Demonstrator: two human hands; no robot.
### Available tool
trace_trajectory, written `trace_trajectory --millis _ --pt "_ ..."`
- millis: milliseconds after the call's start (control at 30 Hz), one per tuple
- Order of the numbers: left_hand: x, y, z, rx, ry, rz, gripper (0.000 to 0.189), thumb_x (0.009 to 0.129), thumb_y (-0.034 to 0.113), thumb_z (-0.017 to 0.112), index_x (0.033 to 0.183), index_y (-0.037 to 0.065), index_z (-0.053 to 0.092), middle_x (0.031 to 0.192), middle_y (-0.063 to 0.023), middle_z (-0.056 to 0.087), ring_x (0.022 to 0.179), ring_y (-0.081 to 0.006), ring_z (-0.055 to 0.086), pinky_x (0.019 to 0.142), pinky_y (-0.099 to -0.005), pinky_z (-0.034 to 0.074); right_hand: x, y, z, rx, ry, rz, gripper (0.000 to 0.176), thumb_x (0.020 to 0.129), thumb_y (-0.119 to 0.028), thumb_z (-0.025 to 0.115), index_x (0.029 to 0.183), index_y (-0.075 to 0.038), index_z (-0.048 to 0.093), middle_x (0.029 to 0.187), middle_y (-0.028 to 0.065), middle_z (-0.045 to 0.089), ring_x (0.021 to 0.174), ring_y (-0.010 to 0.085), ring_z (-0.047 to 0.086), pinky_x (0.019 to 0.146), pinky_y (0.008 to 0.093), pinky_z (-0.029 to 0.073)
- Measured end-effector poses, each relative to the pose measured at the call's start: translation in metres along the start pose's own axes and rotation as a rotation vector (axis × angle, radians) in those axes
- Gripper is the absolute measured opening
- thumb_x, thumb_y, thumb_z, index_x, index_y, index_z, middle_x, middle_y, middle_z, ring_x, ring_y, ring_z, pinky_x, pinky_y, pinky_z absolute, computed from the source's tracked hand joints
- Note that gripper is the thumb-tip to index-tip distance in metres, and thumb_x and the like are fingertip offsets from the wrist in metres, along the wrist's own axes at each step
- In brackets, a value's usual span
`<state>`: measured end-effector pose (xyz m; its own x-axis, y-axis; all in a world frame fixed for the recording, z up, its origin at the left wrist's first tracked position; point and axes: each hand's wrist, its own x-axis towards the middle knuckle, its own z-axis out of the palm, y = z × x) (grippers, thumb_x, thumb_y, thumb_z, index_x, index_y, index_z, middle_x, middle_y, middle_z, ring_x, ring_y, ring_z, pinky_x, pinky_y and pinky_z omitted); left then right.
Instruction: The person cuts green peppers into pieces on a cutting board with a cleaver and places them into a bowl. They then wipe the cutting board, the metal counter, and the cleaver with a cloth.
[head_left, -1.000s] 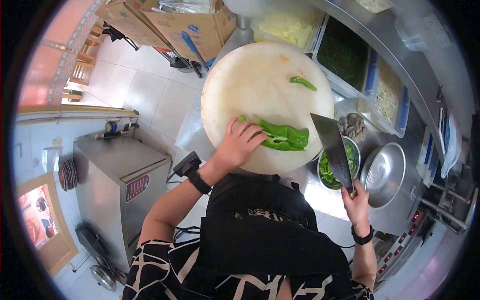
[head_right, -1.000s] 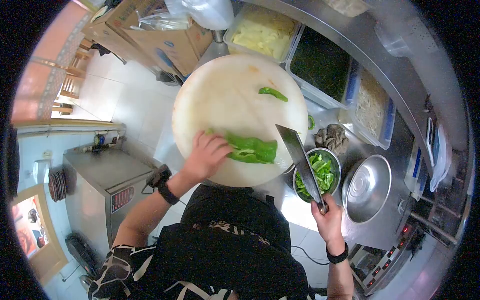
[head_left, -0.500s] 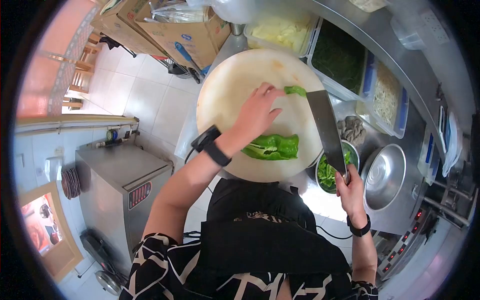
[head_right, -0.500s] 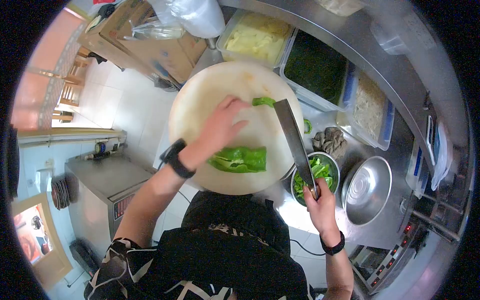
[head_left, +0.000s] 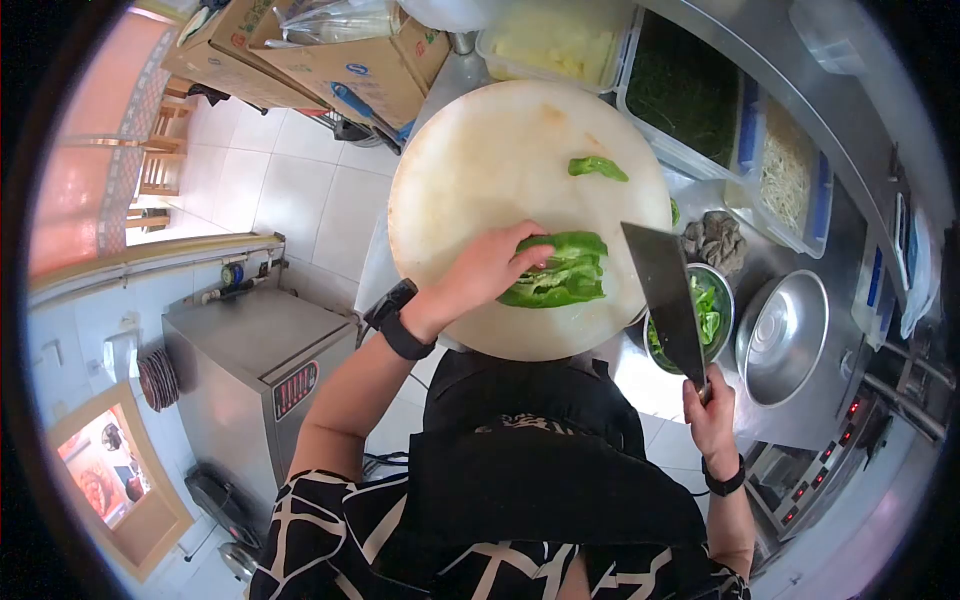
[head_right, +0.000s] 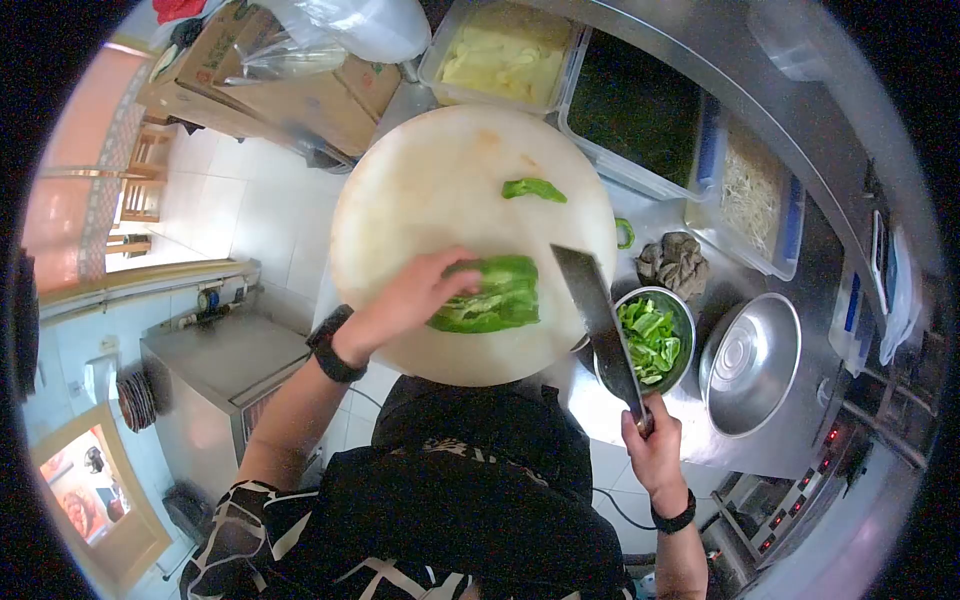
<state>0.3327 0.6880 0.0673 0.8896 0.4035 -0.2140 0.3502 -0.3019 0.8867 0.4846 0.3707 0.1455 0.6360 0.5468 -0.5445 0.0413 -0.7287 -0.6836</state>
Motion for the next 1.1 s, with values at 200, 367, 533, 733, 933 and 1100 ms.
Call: trace_trajectory --millis 200,367,533,733,933,1100 --pt "0.020 -0.014 0.004 0.203 0.196 0.099 0.026 0.089 0.025 0.057 0.093 0.000 0.057 0.082 -0.0180 0.062 0.076 -0.0367 0.059 0.067 -0.0398 0.046 -0.005 0.001 -0.001 -0.447 -0.059 -0.237 0.016 0.076 -0.013 0.066 0.078 -0.004 0.053 0.058 0.0115 0.054 0.050 0.0277 0.055 0.049 0.0339 0.045" --pt "0.032 -0.018 0.003 -0.057 0.320 0.041 0.021 0.084 0.023 0.063 0.088 0.002 0.059 0.082 -0.0156 0.063 0.071 -0.0349 0.060 0.063 -0.0378 0.046 -0.006 -0.003 0.007 -0.521 -0.105 -0.316 0.017 0.074 -0.011 0.065 0.073 -0.004 0.049 0.061 0.0130 0.056 0.054 0.0320 0.057 0.050 0.0375 0.046" --pt "0.041 -0.011 0.005 0.229 0.428 0.153 0.018 0.078 0.021 0.067 0.089 0.007 0.061 0.080 -0.0106 0.064 0.074 -0.0296 0.058 0.065 -0.0371 0.046 -0.004 -0.001 0.009 -0.551 -0.133 -0.394 0.017 0.074 -0.011 0.065 0.074 -0.005 0.050 0.063 0.0123 0.057 0.055 0.0319 0.058 0.051 0.0384 0.046" --pt "0.046 0.000 -0.009 0.443 0.523 0.359 0.017 0.076 0.018 0.066 0.091 0.011 0.063 0.091 -0.0049 0.057 0.084 -0.0255 0.055 0.070 -0.0355 0.046 -0.005 0.000 0.006 -0.563 -0.168 -0.399 0.016 0.073 -0.012 0.066 0.076 -0.005 0.051 0.062 0.0114 0.057 0.055 0.0311 0.058 0.050 0.0377 0.046" --pt "0.040 0.006 -0.004 0.356 0.173 0.342 0.022 0.073 0.009 0.066 0.095 0.010 0.062 0.097 -0.0056 0.054 0.091 -0.0241 0.056 0.073 -0.0355 0.048 -0.014 0.016 0.001 -0.336 -0.133 -0.323 0.014 0.076 -0.011 0.065 0.079 -0.003 0.053 0.055 0.0097 0.051 0.047 0.0220 0.054 0.047 0.0321 0.043" --pt "0.046 0.010 -0.002 0.329 0.115 0.297 0.023 0.074 0.011 0.066 0.097 0.013 0.063 0.096 -0.0064 0.053 0.088 -0.0254 0.057 0.074 -0.0345 0.048 -0.014 0.011 0.004 -0.084 -0.175 -0.154 0.012 0.083 -0.012 0.060 0.082 -0.003 0.051 0.053 0.0040 0.049 0.044 0.0114 0.049 0.042 0.0259 0.038"
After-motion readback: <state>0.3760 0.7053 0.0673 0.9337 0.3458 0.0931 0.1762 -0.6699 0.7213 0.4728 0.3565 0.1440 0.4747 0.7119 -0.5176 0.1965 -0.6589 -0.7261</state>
